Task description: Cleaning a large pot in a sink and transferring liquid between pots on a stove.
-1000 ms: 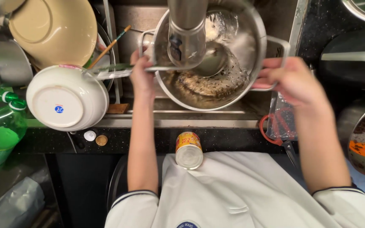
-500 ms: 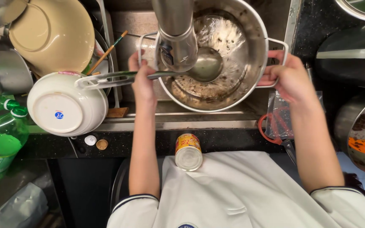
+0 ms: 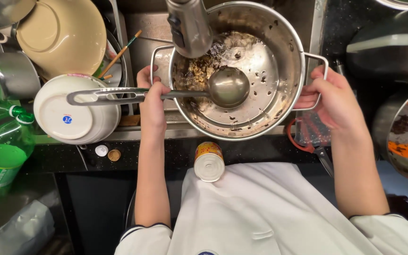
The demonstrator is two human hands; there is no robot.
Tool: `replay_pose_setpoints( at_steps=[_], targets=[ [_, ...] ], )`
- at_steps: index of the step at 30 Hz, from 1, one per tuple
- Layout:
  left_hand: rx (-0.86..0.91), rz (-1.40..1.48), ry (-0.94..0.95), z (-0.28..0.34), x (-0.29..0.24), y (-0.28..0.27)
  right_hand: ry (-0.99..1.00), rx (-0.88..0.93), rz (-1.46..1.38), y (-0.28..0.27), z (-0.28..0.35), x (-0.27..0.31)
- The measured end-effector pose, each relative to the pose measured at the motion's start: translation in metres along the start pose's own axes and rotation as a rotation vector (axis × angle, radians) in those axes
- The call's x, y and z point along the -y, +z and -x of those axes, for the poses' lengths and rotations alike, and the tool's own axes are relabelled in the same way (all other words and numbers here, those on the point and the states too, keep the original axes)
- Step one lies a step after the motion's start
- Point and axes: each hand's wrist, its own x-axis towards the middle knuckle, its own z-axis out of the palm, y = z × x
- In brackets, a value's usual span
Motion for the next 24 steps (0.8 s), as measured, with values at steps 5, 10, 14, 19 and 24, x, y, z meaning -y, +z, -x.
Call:
replay_pose_setpoints(
  at_steps=[5, 10, 14, 19, 24],
  targets=[
    [0.038, 0.021, 0.008, 0.009, -0.001, 0.002, 0.008, -0.021, -0.036, 0.014, 0.026, 0.012],
    [0.015, 0.164, -0.089, 0.006, 0.004, 0.000, 0.008, 0.003, -0.029, 0.019, 0.040, 0.015],
    [-0.049, 0.201, -0.144, -0.001, 0.022, -0.006, 0.058, 0.003, -0.025, 0.014, 0.047, 0.009],
    [-0.091, 0.230, -0.133, -0.004, 0.035, -0.006, 0.050, 0.072, -0.069, 0.009, 0.047, 0.009],
    [-0.106, 0.258, -0.140, -0.007, 0.030, -0.002, 0.013, 0.099, -0.071, -0.004, 0.044, 0.008]
  ],
)
